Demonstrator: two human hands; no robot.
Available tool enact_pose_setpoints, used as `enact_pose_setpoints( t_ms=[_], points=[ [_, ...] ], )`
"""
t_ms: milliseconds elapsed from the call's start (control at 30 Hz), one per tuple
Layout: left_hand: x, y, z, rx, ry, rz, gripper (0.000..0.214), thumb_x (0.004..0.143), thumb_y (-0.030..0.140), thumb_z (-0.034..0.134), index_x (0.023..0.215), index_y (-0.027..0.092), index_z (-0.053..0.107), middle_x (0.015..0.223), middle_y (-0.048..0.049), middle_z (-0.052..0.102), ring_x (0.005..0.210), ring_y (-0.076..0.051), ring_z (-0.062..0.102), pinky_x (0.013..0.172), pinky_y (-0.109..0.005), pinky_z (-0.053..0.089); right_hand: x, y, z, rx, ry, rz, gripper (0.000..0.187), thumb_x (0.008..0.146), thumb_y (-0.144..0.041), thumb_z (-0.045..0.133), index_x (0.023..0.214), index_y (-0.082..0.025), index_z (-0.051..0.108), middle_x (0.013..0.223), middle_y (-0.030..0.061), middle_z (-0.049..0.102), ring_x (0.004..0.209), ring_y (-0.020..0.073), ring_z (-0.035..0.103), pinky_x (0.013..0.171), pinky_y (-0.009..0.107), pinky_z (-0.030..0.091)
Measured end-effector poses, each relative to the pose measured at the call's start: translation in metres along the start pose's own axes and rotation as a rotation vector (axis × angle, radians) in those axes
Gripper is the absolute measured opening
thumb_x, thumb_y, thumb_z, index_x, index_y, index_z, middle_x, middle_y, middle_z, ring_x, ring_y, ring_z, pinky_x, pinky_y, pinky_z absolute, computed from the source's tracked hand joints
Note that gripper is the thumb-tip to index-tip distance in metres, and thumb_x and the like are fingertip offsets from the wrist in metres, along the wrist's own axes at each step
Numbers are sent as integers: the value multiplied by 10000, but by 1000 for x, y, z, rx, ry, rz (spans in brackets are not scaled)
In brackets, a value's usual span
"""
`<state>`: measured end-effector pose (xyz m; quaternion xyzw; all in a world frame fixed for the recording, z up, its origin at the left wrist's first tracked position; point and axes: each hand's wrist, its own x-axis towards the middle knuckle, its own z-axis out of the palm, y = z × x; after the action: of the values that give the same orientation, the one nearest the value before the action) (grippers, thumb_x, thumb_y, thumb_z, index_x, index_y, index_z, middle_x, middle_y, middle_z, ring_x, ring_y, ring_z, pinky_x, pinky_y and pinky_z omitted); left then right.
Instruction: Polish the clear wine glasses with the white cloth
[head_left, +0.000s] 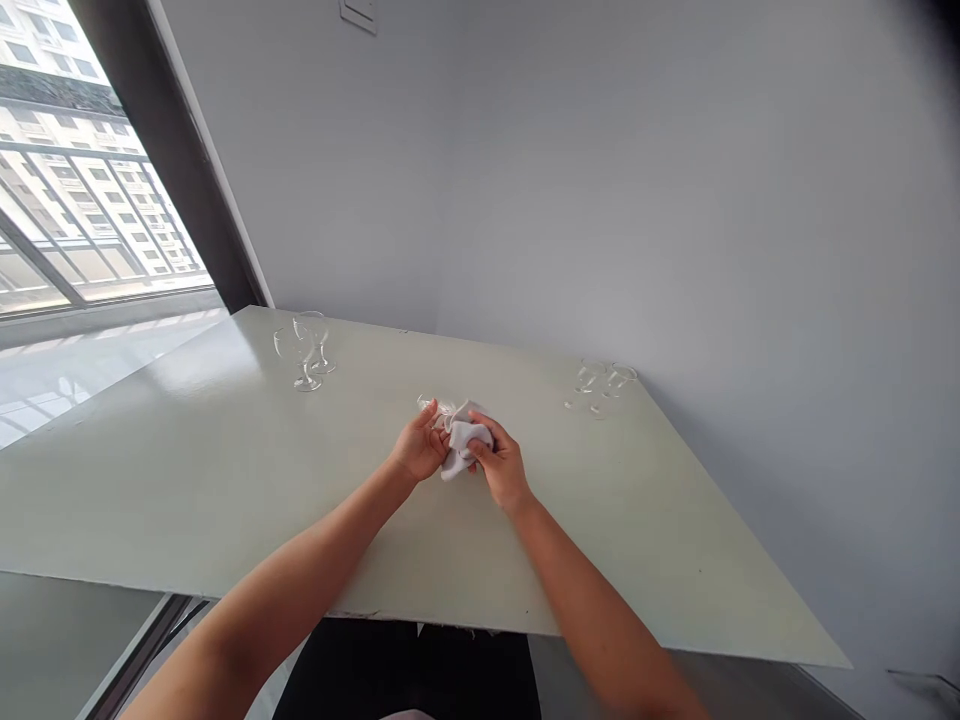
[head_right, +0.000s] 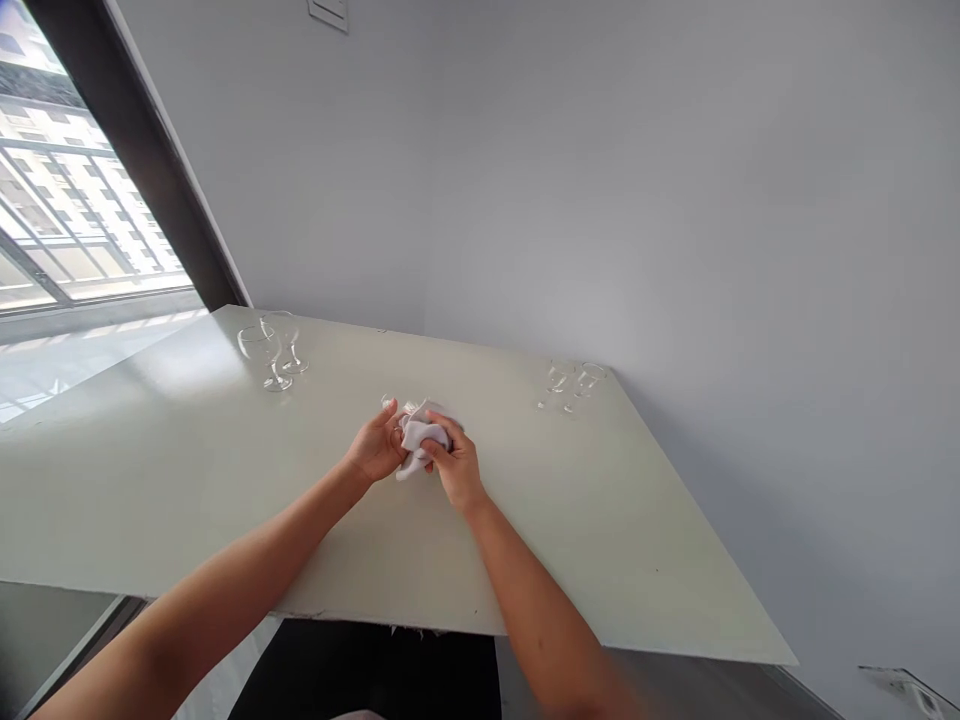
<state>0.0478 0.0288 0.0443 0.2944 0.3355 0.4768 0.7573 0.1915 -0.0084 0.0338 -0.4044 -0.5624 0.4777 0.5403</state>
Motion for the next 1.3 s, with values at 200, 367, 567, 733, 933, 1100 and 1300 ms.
enact_pose_setpoints(
  t_ms=[200, 367, 567, 733, 933, 1100, 1300],
  points=[
    [0, 13, 3, -235, 128, 306, 245, 759, 364, 596, 828, 186, 443, 969, -60, 606, 969, -168, 604, 839, -281, 481, -1, 24, 16, 300, 22, 322, 376, 686, -544, 614, 805, -188, 596, 602, -15, 545, 477, 112, 472, 428, 245, 406],
    [-11, 31, 2, 2, 165, 668, 389, 734, 336, 633, 1024, 266, 384, 1080, -41, 554, 984, -194, 600, 870, -346, 447, -12, 9, 11, -553, -198, 98, 371, 815, -556, 444, 831, -250, 654, 871, 32, 658, 643, 165, 575, 555, 285, 411],
    [-26, 12, 18, 320, 88, 730, 563, 710, 322, 658, 1162, 301, 324, 1171, -74, 506, 1079, -222, 543, 900, -351, 413, -6, -22, 7, -1237, 94, -322, 342, 873, -411, 425, 1124, -234, 576, 888, 85, 649, 820, 227, 533, 719, 345, 356],
    [-29, -9, 24, 577, -50, 738, 690, 728, 338, 639, 1290, 286, 242, 1261, -108, 460, 1176, -237, 459, 975, -393, 335, 14, -14, 4, -1244, 13, -199, 185, 833, -308, 472, 793, -226, 633, 712, 28, 634, 659, 168, 544, 605, 272, 341],
    [-11, -31, 6, 1030, 6, 599, 639, 798, 442, 511, 1339, 299, 203, 1240, -73, 491, 1136, -205, 471, 938, -407, 356, 59, 0, -62, -987, 272, 129, 214, 820, -323, 452, 820, -192, 621, 655, 7, 636, 656, 145, 569, 603, 226, 357],
    [-1, -46, -2, 1241, -17, 464, 490, 824, 458, 436, 1278, 323, 311, 1136, -23, 558, 986, -168, 549, 853, -350, 408, 82, 17, -114, -963, 363, 261, 227, 813, -266, 413, 717, -169, 596, 629, 15, 624, 608, 134, 557, 552, 218, 350],
    [4, -44, -5, 1171, 59, 380, 401, 809, 387, 451, 1202, 318, 409, 1072, -9, 588, 936, -156, 576, 781, -296, 440, 97, 35, -135, -923, 440, 371, 204, 796, -251, 427, 709, -171, 593, 648, 16, 636, 555, 122, 543, 500, 216, 333]
  ],
)
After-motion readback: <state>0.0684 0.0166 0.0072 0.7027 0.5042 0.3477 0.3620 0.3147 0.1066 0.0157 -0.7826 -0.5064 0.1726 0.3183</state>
